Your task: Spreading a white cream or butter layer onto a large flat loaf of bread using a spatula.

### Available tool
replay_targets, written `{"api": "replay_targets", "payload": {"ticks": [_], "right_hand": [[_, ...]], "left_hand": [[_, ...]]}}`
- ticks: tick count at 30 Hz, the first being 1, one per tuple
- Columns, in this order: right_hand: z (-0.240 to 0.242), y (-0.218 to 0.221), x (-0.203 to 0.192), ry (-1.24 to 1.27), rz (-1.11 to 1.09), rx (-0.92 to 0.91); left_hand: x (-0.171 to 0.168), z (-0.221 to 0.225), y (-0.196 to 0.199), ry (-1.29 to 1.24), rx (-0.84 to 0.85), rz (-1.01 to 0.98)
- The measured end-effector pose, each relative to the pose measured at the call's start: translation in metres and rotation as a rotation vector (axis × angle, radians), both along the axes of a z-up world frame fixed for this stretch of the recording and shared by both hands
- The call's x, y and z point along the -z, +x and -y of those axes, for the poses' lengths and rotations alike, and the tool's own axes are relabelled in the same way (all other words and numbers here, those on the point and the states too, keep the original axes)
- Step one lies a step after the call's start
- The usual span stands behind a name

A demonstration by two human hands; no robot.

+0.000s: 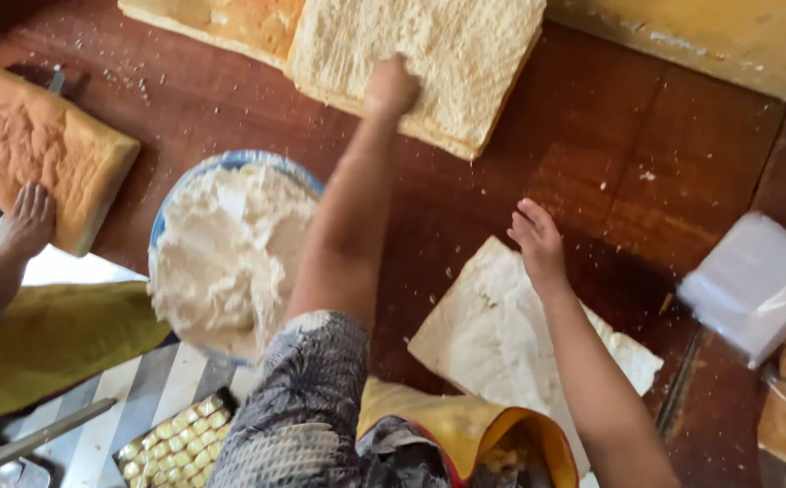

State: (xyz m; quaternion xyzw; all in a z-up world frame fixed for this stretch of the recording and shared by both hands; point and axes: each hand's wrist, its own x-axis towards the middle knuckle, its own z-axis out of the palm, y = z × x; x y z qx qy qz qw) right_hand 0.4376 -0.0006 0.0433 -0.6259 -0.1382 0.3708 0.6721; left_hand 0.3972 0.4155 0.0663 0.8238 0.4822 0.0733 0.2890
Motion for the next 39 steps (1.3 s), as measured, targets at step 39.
{"api": "replay_targets", "payload": {"ticks": [39], "right_hand": [[-0.078, 0.213, -0.218, 0.028, -0.149, 0.137]], "left_hand": [[-0.242, -0.059, 0.009, -0.733, 0.261, 0.452]]}}
